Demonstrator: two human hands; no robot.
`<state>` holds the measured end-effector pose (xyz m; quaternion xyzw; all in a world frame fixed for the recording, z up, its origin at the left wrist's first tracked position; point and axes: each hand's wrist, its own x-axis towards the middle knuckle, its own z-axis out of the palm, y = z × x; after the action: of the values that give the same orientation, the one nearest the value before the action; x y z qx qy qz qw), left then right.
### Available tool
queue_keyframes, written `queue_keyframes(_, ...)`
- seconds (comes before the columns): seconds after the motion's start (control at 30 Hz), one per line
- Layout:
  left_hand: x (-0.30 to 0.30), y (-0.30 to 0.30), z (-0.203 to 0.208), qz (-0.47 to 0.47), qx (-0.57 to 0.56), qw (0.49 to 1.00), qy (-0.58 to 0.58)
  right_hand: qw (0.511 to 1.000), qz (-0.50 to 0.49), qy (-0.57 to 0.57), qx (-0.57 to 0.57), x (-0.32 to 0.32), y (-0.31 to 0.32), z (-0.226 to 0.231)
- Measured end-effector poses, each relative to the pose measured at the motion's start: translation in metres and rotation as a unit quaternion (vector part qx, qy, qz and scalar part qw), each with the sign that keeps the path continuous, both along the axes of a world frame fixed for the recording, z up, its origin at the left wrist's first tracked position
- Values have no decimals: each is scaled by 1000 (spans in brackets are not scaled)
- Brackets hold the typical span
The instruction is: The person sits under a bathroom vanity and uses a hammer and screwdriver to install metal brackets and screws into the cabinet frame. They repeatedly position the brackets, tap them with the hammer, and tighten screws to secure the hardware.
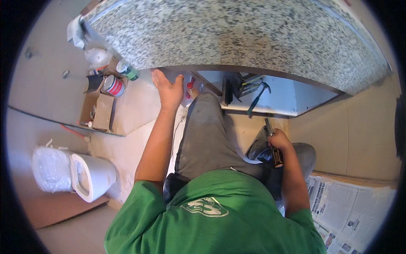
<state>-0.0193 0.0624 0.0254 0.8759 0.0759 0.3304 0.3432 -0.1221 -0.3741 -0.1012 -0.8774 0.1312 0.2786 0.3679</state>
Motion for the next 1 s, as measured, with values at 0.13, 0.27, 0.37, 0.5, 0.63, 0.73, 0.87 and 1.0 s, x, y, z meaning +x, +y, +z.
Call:
queue_keyframes(0.13, 17, -5, 7, 0, 48, 999, 21, 998, 2, -55, 22, -2, 2, 5)
queue_keyframes(0.27, 23, -23, 0, 51, 118, 989, -71, 999, 9, -7, -33, 5, -5, -11)
queue_keyframes(0.37, 18, -38, -7, 23, 129, 991, 10, 1000, 3, -24, -17, 5, -11, -23)
queue_keyframes(0.5, 7, -58, -22, -17, 189, 982, -8, 998, 4, -64, 5, 7, -12, -37)
queue_keyframes(0.63, -4, -78, -35, -78, 144, 986, -6, 998, -3, -67, 14, 8, -15, -46)
queue_keyframes(0.73, -1, -82, -21, -66, 7, 998, -17, 997, -3, -75, 5, 6, -16, -54)
queue_keyframes(0.87, 15, -27, -26, 25, -100, 995, 8, 999, -5, -49, 16, 4, -6, -21)
queue_keyframes(1.0, 22, 6, -25, 40, -154, 987, 3, 999, -14, -36, 13, 3, 3, 16)
